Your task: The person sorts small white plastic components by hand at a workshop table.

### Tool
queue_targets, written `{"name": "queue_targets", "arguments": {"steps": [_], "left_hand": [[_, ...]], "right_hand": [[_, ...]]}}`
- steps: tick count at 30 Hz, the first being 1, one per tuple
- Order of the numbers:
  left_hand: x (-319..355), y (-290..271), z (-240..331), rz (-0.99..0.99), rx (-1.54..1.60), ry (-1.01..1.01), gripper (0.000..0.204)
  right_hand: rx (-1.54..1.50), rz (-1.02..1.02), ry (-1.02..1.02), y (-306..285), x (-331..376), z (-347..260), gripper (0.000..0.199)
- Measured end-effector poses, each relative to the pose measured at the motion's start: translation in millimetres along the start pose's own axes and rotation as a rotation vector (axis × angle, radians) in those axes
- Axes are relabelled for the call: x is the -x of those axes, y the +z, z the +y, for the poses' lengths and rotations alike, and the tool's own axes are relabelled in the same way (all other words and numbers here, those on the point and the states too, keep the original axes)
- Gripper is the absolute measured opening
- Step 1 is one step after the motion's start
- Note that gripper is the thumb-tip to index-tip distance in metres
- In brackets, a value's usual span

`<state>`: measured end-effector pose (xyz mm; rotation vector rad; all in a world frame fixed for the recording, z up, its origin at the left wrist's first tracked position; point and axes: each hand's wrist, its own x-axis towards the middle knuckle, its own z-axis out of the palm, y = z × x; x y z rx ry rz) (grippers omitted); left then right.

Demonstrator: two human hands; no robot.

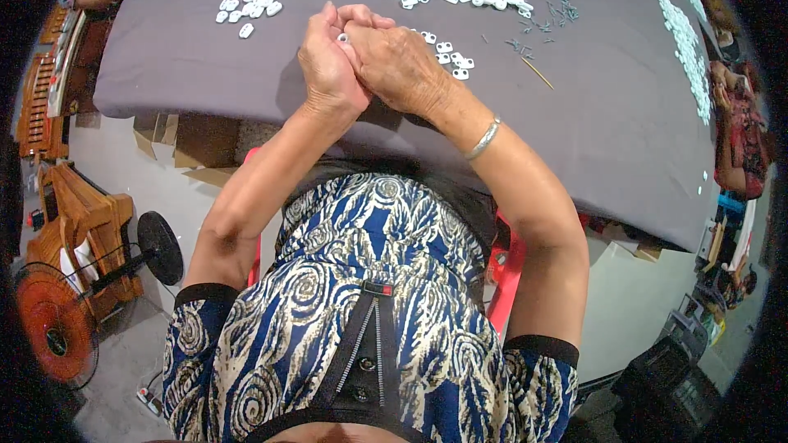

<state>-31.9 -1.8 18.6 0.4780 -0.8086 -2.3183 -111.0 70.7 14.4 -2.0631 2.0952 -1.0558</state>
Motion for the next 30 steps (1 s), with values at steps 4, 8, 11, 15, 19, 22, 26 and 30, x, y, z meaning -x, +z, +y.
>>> {"name": "queue_targets", "arguments": {"steps": [4, 8, 11, 15, 19, 22, 26, 30], "left_hand": [[1.2, -0.6, 7.3, -0.055, -0.012, -0.027, 0.042], [1.2, 2.9, 15.6, -0.107, -0.046, 0.041, 0.048], [-2.3, -8.1, 17.3, -0.035, -0.450, 0.217, 0.030], [1.5, -10.6, 5.6, -0.079, -0.737, 0.291, 0.012], [-6.7, -12.8, 8.7, -0.092, -0.694, 0.337, 0.010], [-19.4, -17.7, 25.7, 0.002, -0.841, 0.433, 0.013], [-47.4, -44.8, 67.5, 0.219, -1.234, 0.719, 0.016], [-66.4, -79.2, 98.5, 0.403, -1.418, 0.853, 0.025]], "right_hand": [[-0.025, 0.060, 0.040, -0.8, -3.5, -6.1, 0.021], [0.097, 0.193, 0.021, -4.5, -2.6, -3.7, 0.030], [0.162, 0.207, 0.052, -10.5, -5.3, -2.0, 0.027], [0.218, 0.155, 0.092, -18.9, -0.5, 4.8, 0.017], [0.161, 0.121, 0.150, -23.7, 0.6, 3.8, 0.022], [0.145, 0.135, 0.169, -27.5, -2.3, -0.7, 0.030], [0.155, 0.137, 0.172, -28.0, -1.2, 8.4, 0.030], [0.114, 0.255, 0.272, -34.1, -5.0, 12.1, 0.026]]}}
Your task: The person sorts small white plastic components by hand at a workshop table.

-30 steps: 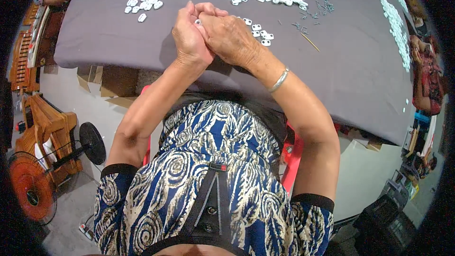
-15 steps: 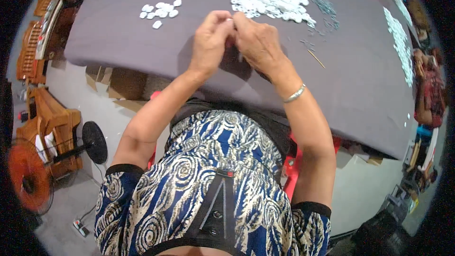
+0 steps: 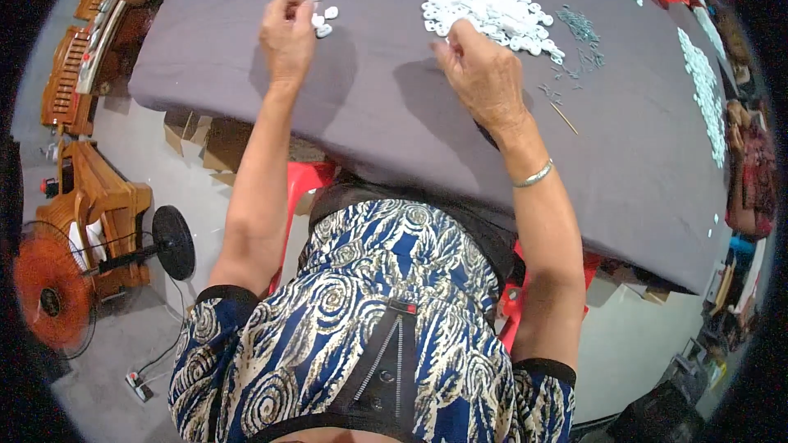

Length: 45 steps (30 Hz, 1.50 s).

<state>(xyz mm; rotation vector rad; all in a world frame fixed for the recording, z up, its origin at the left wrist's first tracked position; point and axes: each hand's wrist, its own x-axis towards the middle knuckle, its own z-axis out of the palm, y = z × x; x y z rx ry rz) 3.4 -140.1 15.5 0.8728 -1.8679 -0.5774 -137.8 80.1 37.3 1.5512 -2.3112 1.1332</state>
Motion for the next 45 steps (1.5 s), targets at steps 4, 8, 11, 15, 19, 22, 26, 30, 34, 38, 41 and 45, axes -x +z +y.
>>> {"name": "queue_targets", "arguments": {"steps": [4, 8, 11, 15, 19, 22, 26, 30, 34, 38, 41, 45], "left_hand": [[2.3, -1.5, 8.3, 0.100, -0.089, 0.056, 0.035], [17.7, 8.3, 25.5, -0.004, 0.155, 0.096, 0.026], [33.1, 14.1, 40.2, -0.133, 0.222, 0.141, 0.018], [51.8, 20.7, 58.7, -0.337, 0.274, 0.099, 0.013], [65.5, 25.4, 67.3, -0.445, 0.273, 0.095, 0.015], [66.7, 25.0, 64.1, -0.475, 0.270, 0.147, 0.015], [65.5, 21.0, 66.4, -0.550, 0.229, 0.127, 0.016], [65.1, 22.0, 68.3, -0.578, 0.233, 0.128, 0.015], [65.1, 23.3, 63.4, -0.578, 0.216, 0.146, 0.013], [65.9, 24.4, 61.8, -0.563, 0.215, 0.171, 0.012], [66.7, 25.2, 60.1, -0.559, 0.205, 0.184, 0.012], [67.5, 25.9, 58.4, -0.552, 0.208, 0.187, 0.012]], "right_hand": [[-0.070, 0.231, 0.175, -13.5, -9.2, 14.1, 0.018], [-0.004, 0.258, 0.131, -13.2, -11.7, 39.5, 0.010], [0.041, 0.178, -0.013, -7.7, -13.3, 49.6, 0.012], [0.193, 0.068, -0.128, -3.6, -17.7, 46.4, 0.018], [0.185, -0.020, -0.217, 6.7, -17.5, 41.3, 0.019], [0.084, -0.121, -0.168, 3.4, -16.4, 37.6, 0.013], [-0.064, -0.314, -0.085, -16.1, -6.0, 25.9, 0.011], [-0.169, -0.278, 0.001, -22.5, -7.5, 37.5, 0.013], [-0.163, -0.222, 0.083, -26.6, -8.2, 38.0, 0.014], [-0.156, -0.202, 0.126, -28.2, -7.9, 39.9, 0.014], [-0.136, -0.206, 0.068, -25.8, -7.6, 42.5, 0.013], [0.029, -0.098, -0.236, -21.6, -8.3, 36.7, 0.011]]}}
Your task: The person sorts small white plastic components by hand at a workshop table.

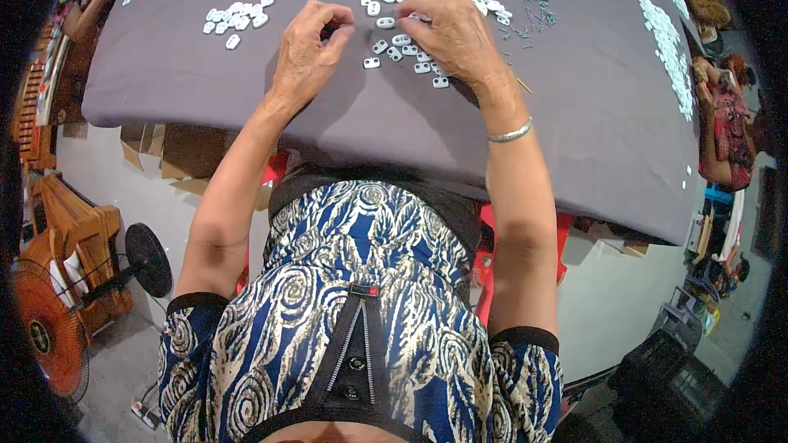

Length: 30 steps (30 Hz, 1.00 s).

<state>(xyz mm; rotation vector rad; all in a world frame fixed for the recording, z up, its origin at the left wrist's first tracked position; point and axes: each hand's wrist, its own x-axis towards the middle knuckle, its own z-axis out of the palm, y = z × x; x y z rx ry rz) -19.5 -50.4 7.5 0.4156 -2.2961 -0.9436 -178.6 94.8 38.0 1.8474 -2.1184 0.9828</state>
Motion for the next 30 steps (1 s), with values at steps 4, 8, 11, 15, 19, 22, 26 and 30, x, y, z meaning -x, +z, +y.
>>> {"name": "queue_targets", "arguments": {"steps": [4, 8, 11, 15, 19, 22, 26, 30], "left_hand": [[-1.5, 1.3, -0.4, 0.019, 0.006, 0.019, 0.013], [-2.9, 1.3, -1.2, 0.048, 0.028, 0.024, 0.013], [-2.6, -0.1, 0.9, 0.046, 0.066, -0.007, 0.014], [-2.2, -1.8, 13.6, -0.054, 0.253, -0.059, 0.018], [-0.2, 0.4, 16.4, -0.087, 0.496, -0.096, 0.026], [0.1, 0.7, 18.0, -0.062, 0.523, -0.094, 0.026], [-0.4, 1.1, 19.7, -0.025, 0.618, -0.139, 0.027], [0.1, 3.1, 16.8, 0.009, 0.654, -0.151, 0.026]], "right_hand": [[-0.104, -0.174, -0.007, 5.1, -0.4, -12.2, 0.011], [-0.065, -0.224, -0.030, 11.7, -1.7, -19.0, 0.013], [-0.100, -0.230, 0.015, 12.8, -2.4, -20.5, 0.012], [-0.359, -0.114, 0.201, 12.8, -0.1, -16.7, 0.011], [-0.531, -0.185, 0.348, 6.9, -3.2, -20.5, 0.009], [-0.600, -0.200, 0.368, 5.7, -2.9, -20.9, 0.008], [-0.639, -0.168, 0.368, 6.9, -2.7, -21.0, 0.012], [-0.625, -0.206, 0.404, 3.2, -3.6, -23.5, 0.017]]}}
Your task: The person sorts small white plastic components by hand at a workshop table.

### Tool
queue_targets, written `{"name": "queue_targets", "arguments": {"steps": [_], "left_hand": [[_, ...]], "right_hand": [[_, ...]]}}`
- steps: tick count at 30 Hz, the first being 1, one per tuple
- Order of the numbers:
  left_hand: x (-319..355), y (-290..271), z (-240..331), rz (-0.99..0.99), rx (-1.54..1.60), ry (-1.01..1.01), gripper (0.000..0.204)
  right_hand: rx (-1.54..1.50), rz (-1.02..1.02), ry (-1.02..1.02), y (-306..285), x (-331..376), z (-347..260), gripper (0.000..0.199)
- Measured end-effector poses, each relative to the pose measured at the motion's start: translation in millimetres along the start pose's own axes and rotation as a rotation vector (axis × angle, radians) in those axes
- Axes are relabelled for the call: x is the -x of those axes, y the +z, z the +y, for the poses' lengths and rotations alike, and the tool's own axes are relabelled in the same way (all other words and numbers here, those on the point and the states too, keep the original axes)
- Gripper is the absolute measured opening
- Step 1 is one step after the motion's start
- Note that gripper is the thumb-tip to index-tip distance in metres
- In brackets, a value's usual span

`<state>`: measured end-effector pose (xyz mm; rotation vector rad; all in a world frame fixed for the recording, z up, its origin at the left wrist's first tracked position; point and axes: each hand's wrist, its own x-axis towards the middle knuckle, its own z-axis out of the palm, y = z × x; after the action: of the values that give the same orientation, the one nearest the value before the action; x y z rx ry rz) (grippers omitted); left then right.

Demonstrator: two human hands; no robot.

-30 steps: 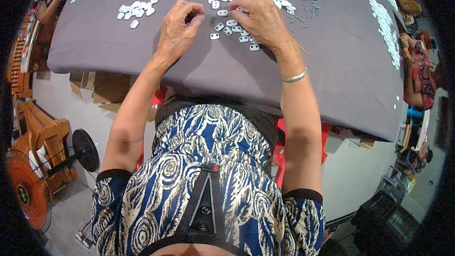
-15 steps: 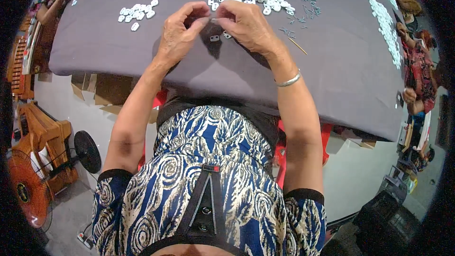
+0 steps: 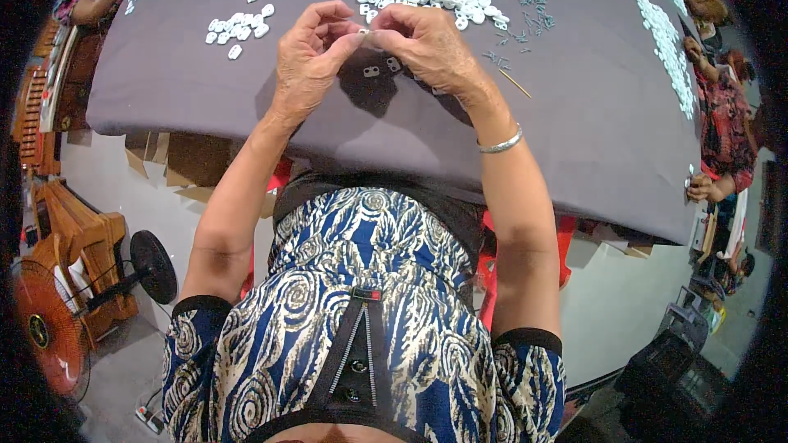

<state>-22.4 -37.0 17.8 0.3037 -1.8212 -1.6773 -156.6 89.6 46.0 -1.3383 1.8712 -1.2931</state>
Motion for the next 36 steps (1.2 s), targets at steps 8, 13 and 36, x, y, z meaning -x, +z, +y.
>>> {"name": "queue_targets", "arguments": {"steps": [8, 13, 36], "left_hand": [[0.2, -0.6, 0.3, -0.060, 0.144, -0.065, 0.025], [-3.1, -8.5, -5.2, -0.146, 0.195, -0.148, 0.024], [3.5, 6.6, -2.8, -0.033, 0.075, -0.195, 0.025]], "right_hand": [[0.097, 0.061, -0.147, 6.2, -4.1, 11.9, 0.020], [0.036, 0.069, -0.149, 12.2, -5.5, 12.7, 0.022], [0.487, 0.287, 0.030, -89.8, 80.4, 35.6, 0.013]]}}
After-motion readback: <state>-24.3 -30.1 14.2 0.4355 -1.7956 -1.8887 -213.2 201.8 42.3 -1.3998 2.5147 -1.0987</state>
